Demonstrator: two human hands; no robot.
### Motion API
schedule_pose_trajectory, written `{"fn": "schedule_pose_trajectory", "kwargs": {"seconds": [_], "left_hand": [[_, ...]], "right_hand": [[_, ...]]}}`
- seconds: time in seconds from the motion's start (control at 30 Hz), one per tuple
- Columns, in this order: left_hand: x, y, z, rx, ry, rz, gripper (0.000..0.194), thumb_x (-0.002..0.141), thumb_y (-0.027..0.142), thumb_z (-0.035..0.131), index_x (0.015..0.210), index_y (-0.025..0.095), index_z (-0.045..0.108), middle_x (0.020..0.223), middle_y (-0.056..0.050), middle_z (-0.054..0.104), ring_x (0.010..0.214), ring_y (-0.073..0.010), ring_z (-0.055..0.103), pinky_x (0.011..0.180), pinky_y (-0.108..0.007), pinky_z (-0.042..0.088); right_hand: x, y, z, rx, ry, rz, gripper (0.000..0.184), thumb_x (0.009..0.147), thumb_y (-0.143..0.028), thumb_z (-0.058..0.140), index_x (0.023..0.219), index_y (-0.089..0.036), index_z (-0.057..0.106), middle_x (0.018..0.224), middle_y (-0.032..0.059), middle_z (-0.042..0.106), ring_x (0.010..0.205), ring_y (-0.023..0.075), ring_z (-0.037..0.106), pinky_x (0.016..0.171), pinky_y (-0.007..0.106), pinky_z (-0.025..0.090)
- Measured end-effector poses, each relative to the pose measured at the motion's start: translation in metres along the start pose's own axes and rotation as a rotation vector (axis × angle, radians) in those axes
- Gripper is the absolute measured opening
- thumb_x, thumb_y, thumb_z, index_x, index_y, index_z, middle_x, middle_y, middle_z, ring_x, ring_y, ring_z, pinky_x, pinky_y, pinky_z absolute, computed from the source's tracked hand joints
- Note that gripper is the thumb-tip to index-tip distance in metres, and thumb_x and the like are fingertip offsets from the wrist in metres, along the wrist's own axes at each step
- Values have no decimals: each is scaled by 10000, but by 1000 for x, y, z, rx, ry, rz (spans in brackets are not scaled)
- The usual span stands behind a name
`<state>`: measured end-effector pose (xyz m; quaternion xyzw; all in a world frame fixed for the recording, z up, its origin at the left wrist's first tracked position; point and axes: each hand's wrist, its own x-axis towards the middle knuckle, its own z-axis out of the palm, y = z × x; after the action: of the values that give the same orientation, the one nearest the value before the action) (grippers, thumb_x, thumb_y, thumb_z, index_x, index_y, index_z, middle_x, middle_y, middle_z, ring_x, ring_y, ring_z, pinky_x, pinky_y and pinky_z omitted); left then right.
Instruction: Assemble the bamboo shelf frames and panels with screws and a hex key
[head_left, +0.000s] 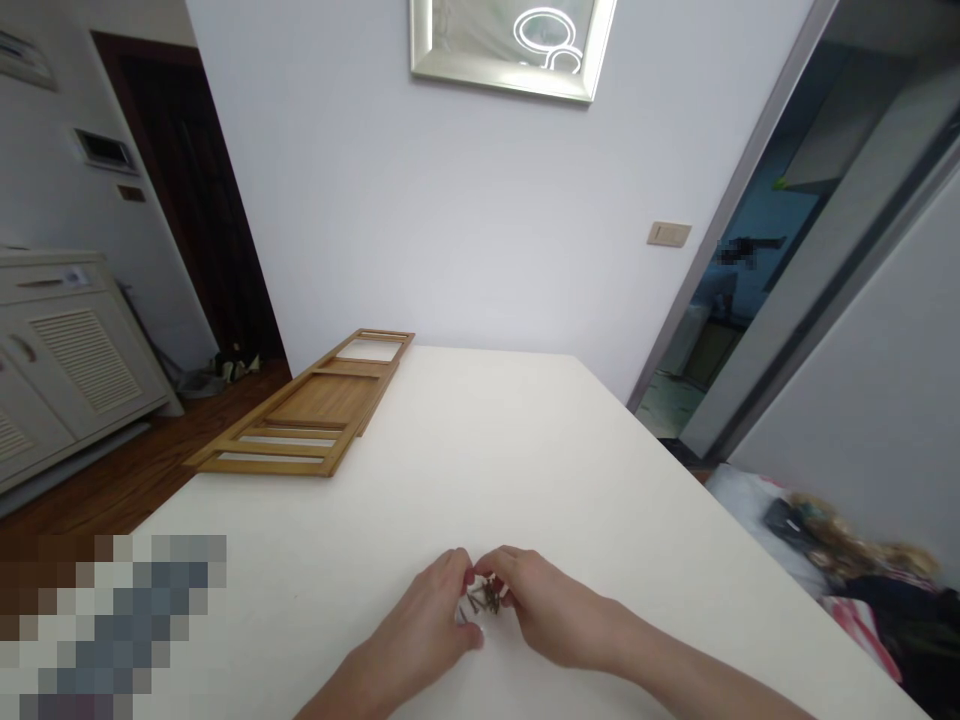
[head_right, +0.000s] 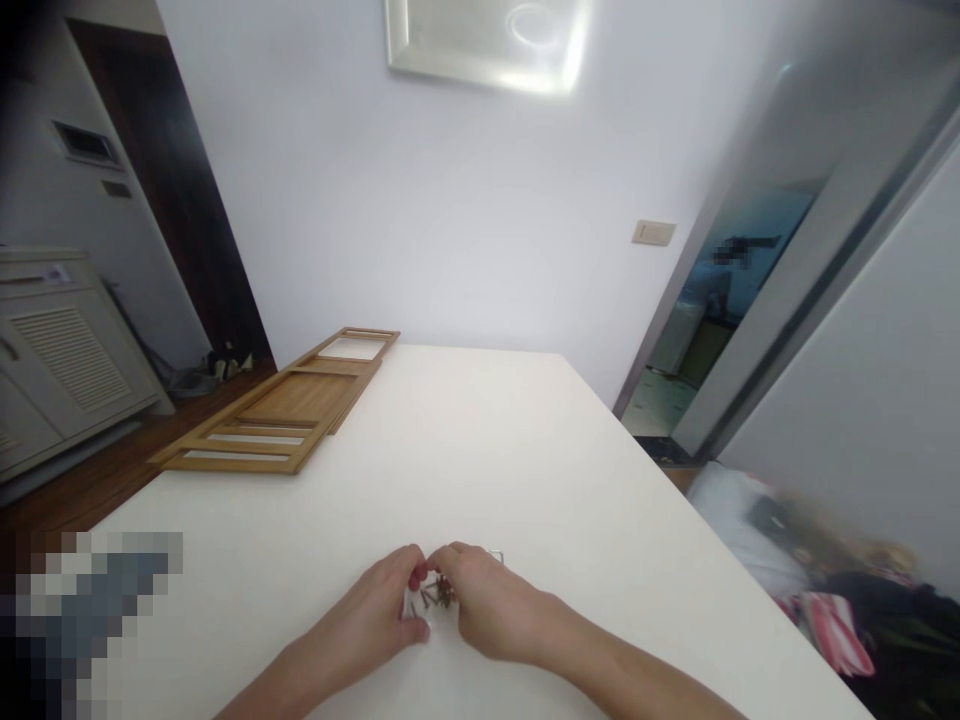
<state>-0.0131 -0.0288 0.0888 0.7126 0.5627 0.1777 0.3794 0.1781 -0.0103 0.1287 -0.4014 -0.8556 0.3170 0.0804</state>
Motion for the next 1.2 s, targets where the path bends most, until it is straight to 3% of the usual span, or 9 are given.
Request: {"fn": "schedule_pose_trajectory", "kwargs": {"seconds": [0.17, 0.43, 0.57, 0.63, 0.8, 0.97, 1.2], "left_hand": [[4, -3, 1, 6, -14, -9, 282, 630, 185, 653, 884, 208, 531, 975, -17, 601, 882, -194, 557, 756, -292, 391], [5, -5, 1, 29, -1, 21, 248, 629, 164, 620, 866, 204, 558, 945, -12, 601, 869, -188, 558, 738, -276, 405], [3, -4, 2, 17, -20, 6, 344, 653, 181, 617, 993, 212, 572, 1014, -19, 601, 872, -187, 566, 777, -285, 424], [4, -5, 2, 22, -23, 17, 377, 673, 178, 597, 1046, 222, 571, 1016, -15, 599, 876, -184, 571, 790, -283, 429], [5, -6, 4, 44, 3, 36, 393, 757, 201, 555, 1150, 216, 551, 1004, -30, 615, 895, -188, 583, 806, -282, 430], [6, -5, 4, 69, 50, 96, 272, 860, 142, 419, 1059, 209, 591, 925, -26, 646, 877, -173, 597, 808, -272, 424], [8, -9, 5, 221, 85, 105, 362, 894, 116, 387, 1135, 243, 624, 1051, -58, 622, 931, -183, 623, 855, -274, 428]], "right_hand": [[4, 3, 2, 116, 45, -40, 570, 641, 61, 416, 1085, -212, 645, 1024, 32, 669, 864, 142, 621, 758, 247, 470], [13, 19, 24, 590, 140, -24, 428, 663, 18, 384, 952, -162, 644, 871, 25, 684, 792, 131, 645, 727, 264, 526], [7, 34, 7, 429, 319, 87, 308, 748, -32, 424, 943, -158, 628, 813, 33, 671, 755, 149, 643, 720, 296, 528], [1, 39, 0, 264, 337, 123, 251, 800, -73, 447, 927, -160, 646, 830, 46, 673, 748, 161, 632, 712, 307, 516], [-7, 39, 1, -15, 299, 106, 250, 866, -113, 458, 946, -166, 689, 934, 76, 690, 824, 186, 627, 774, 315, 485], [0, 30, 9, -77, 246, 74, 248, 884, -125, 478, 993, -172, 696, 963, 76, 678, 833, 175, 620, 772, 282, 465], [3, 18, 19, -149, 111, 30, 248, 897, -146, 496, 951, -204, 731, 894, 76, 629, 891, 196, 592, 739, 270, 447]]}}
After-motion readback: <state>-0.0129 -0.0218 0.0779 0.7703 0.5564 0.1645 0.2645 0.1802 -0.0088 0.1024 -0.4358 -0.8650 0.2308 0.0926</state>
